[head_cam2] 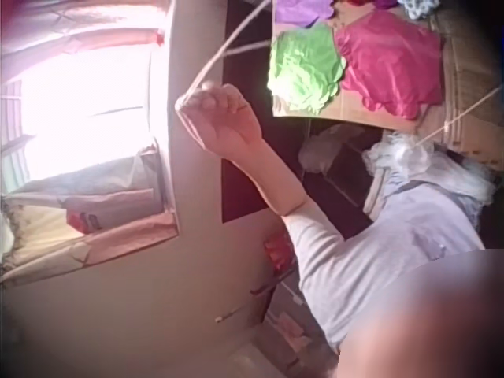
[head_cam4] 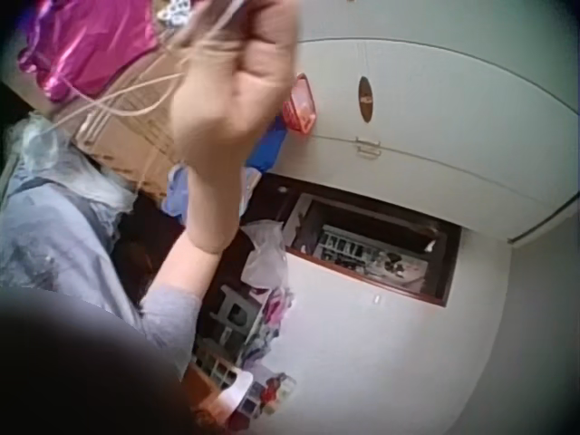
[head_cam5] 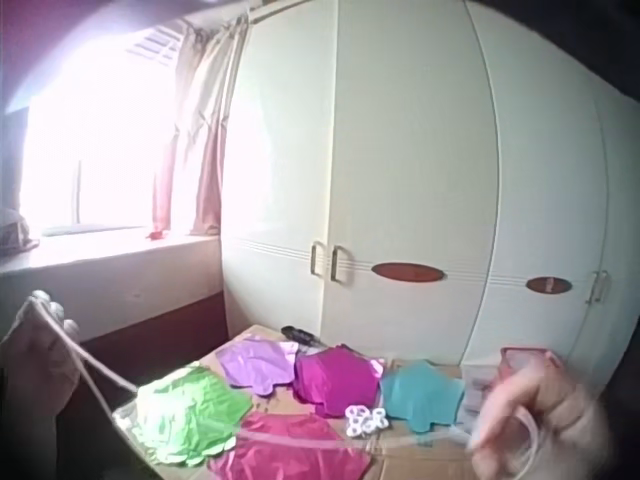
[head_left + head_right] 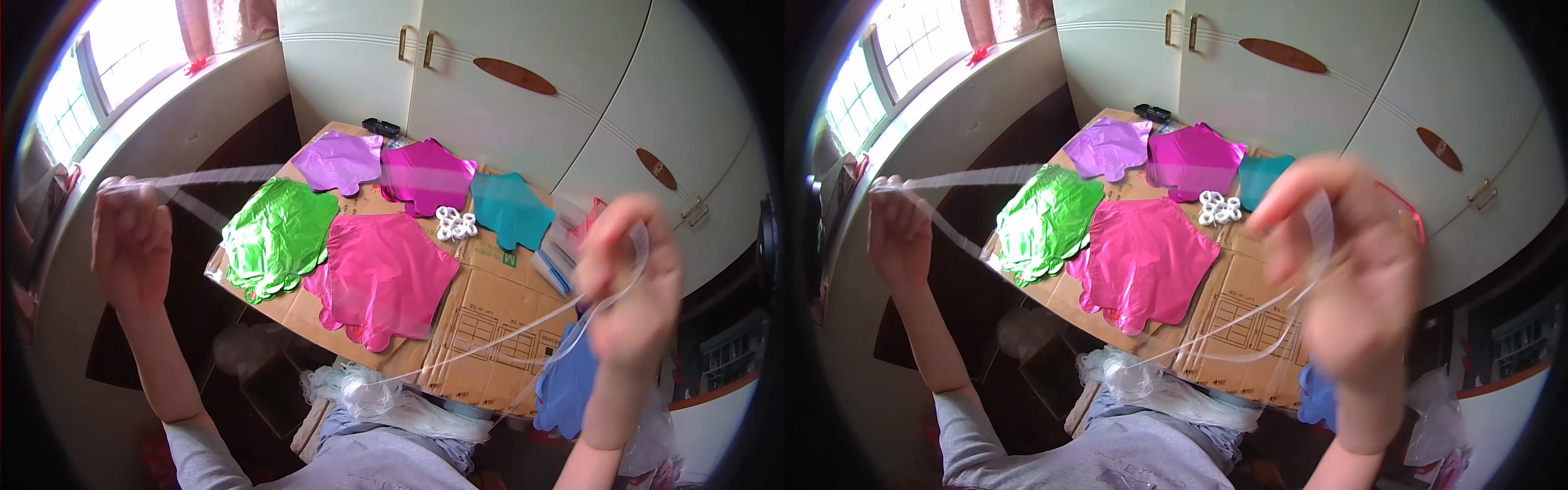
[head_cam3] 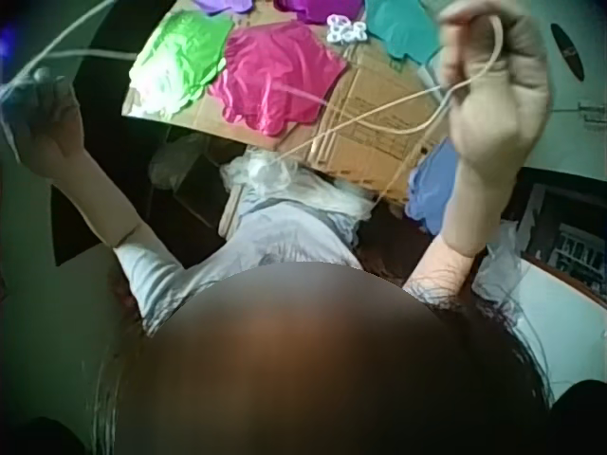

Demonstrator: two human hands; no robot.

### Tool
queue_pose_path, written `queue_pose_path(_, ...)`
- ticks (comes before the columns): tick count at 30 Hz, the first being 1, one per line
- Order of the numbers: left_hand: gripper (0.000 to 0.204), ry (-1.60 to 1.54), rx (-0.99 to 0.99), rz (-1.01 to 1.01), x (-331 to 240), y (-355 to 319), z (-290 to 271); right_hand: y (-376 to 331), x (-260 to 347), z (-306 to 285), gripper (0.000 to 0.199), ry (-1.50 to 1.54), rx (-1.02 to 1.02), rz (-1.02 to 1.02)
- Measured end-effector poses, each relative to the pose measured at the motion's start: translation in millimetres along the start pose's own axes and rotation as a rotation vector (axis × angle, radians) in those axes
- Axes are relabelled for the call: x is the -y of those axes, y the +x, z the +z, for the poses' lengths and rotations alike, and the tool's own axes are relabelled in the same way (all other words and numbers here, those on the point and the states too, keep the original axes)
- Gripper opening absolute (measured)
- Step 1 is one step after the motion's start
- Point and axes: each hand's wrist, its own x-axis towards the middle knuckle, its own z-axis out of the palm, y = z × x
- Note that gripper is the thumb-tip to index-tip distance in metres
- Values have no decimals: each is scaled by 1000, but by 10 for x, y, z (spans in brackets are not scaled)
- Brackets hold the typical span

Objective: Tying strings to foil balloons and arranging them on a table for packaging or decoration.

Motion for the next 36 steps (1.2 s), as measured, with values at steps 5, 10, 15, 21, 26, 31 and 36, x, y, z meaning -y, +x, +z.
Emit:
queue_pose_path(5, 5, 1373, 272, 304, 248, 173, 23, 343, 348, -766, 21, -828, 76, -120)
queue_pose_path(10, 6, 1536, 333, 445, 518, 372, 54, 8, 666, -2009, 32, -846, 130, 292)
queue_pose_path(15, 6, 1561, 341, 481, 843, 647, -14, -723, 1116, -3104, 35, -857, -124, 556)
queue_pose_path(21, 5, 1486, 509, 467, 1233, 846, 41, -2078, 1592, -3727, 20, -905, -542, 772)
queue_pose_path(26, 7, 1283, 649, 418, 1478, 832, 299, -2927, 1681, -3842, 10, -1101, -414, 1454)
queue_pose_path(31, 6, 912, 819, 156, 1982, 745, 717, -3680, 1517, -4518, 31, -2182, -42, 1641)
queue_pose_path(36, 5, 821, 963, 370, 2355, 647, 1522, -1406, 584, -1866, 58, -1168, -202, 477)
